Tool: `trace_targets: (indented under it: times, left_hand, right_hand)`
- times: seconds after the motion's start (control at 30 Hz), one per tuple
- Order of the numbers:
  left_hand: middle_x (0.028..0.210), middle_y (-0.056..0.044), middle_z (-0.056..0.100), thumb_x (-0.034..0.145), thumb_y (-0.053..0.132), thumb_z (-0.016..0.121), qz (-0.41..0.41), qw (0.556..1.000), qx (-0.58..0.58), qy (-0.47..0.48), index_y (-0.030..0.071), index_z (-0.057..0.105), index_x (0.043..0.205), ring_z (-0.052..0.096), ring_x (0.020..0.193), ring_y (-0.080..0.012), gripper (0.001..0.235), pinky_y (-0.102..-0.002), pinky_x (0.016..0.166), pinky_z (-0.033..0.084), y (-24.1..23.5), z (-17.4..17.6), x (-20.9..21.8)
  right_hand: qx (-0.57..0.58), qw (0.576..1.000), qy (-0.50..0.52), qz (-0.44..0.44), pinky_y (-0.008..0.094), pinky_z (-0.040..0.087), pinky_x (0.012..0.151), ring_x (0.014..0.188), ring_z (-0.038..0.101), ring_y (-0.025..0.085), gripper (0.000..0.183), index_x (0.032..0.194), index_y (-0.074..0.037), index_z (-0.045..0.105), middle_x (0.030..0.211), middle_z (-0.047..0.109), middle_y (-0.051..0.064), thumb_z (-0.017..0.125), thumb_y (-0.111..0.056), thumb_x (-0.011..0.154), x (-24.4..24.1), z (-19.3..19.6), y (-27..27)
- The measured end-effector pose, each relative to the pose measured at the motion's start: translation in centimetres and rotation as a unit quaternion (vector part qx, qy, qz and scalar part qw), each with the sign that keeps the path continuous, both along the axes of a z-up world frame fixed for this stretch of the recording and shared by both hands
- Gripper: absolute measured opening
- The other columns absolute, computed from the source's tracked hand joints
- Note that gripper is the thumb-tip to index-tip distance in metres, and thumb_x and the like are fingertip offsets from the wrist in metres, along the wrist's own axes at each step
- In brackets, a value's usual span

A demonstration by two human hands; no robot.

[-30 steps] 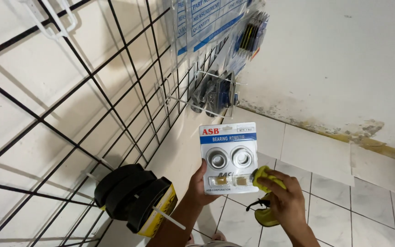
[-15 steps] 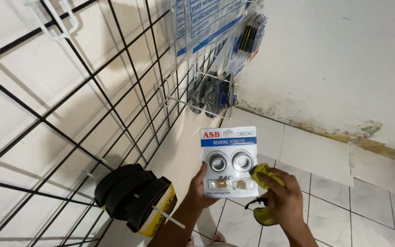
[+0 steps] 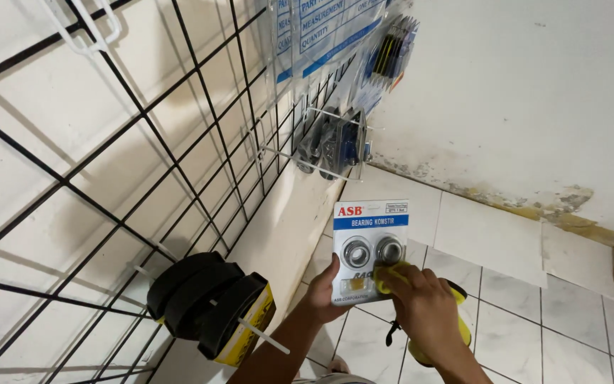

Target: The person wipes the front and back of a packaged bearing set with a yellow cloth, then hangs it on a wall grid. They then pick up another packaged part and wipe its front and back with the same cloth.

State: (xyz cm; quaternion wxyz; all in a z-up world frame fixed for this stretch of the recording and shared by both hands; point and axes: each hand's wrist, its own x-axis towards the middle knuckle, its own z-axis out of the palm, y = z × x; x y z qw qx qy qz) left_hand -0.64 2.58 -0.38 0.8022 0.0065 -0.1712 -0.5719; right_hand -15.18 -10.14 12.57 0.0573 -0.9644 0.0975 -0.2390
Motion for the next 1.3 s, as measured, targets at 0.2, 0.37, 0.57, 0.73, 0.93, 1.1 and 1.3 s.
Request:
trace_targets:
  times: [0.2,0.37,0.57,0.73,0.93,1.1,1.3]
  left_hand:
    - [0.125,-0.01,0.069,0.108,0.042,0.055,-0.046,0.994,0.08,0.061,0.006,0.057,0.14,0.068,0.104,-0.0174,0.048,-0.032,0.09,0.056,-1.2,-1.1,-2.1]
    - [0.128,-0.008,0.064,0.108,0.028,0.054,0.147,0.966,0.101,-0.188,0.006,0.05,0.144,0.063,0.111,-0.0162,0.043,-0.031,0.095,0.053,0.2,1.6,-2.0]
    - [0.148,-0.02,0.054,0.113,0.044,0.035,0.006,0.999,0.01,0.04,0.004,0.037,0.157,0.058,0.129,-0.03,0.06,-0.044,0.109,0.05,0.6,1.6,-0.8]
    - [0.153,-0.021,0.051,0.112,0.043,0.04,0.008,0.998,-0.034,0.059,0.007,0.035,0.16,0.056,0.134,-0.0332,0.061,-0.049,0.113,0.046,1.0,0.8,-0.1]
    - [0.143,-0.015,0.059,0.113,0.025,0.039,0.149,0.956,0.131,-0.215,0.002,0.034,0.155,0.062,0.121,-0.0195,0.049,-0.036,0.108,0.05,0.5,0.4,-1.3]
    - [0.132,-0.01,0.065,0.114,0.041,0.035,0.051,0.988,0.127,-0.07,0.001,0.049,0.148,0.063,0.111,-0.0157,0.054,-0.029,0.094,0.053,-0.3,1.7,-2.6]
    - [0.139,-0.011,0.063,0.111,0.052,0.041,0.024,0.997,0.035,0.057,0.008,0.049,0.15,0.062,0.122,-0.0208,0.059,-0.034,0.102,0.054,0.1,3.0,-1.8]
  right_hand:
    - [-0.019,0.995,-0.006,0.103,0.036,0.048,0.071,0.084,0.064,0.019,0.035,0.108,-0.021,0.077,0.108,0.072,-0.002,0.071,-0.012,0.074,0.5,1.3,4.1]
    - [-0.033,0.991,0.016,0.126,0.037,0.046,0.073,0.089,0.059,0.02,0.046,0.118,-0.024,0.075,0.117,0.067,-0.003,0.072,-0.014,0.073,0.1,0.8,2.9]
    - [-0.018,0.997,0.036,0.068,0.035,0.051,0.07,0.084,0.063,0.017,0.05,0.115,-0.03,0.078,0.11,0.07,-0.007,0.078,-0.011,0.069,-0.8,-0.5,-0.9]
    - [-0.008,1.0,0.013,-0.003,0.033,0.055,0.072,0.079,0.067,0.016,0.049,0.11,-0.029,0.079,0.112,0.072,-0.01,0.079,-0.005,0.067,-1.7,-1.1,-2.7]
    - [-0.018,1.0,-0.001,0.008,0.036,0.052,0.074,0.084,0.064,0.018,0.042,0.11,-0.027,0.076,0.116,0.071,-0.009,0.079,-0.014,0.07,-1.3,-0.5,0.5]
    - [-0.081,0.992,-0.027,0.094,0.037,0.046,0.075,0.088,0.059,0.021,0.041,0.117,-0.025,0.075,0.117,0.068,-0.004,0.071,-0.023,0.076,-0.6,-0.2,3.8]
    - [-0.114,0.981,0.003,0.157,0.037,0.037,0.086,0.106,0.05,0.02,0.048,0.121,-0.028,0.076,0.133,0.06,-0.011,0.071,-0.022,0.074,-1.5,-3.5,1.8]
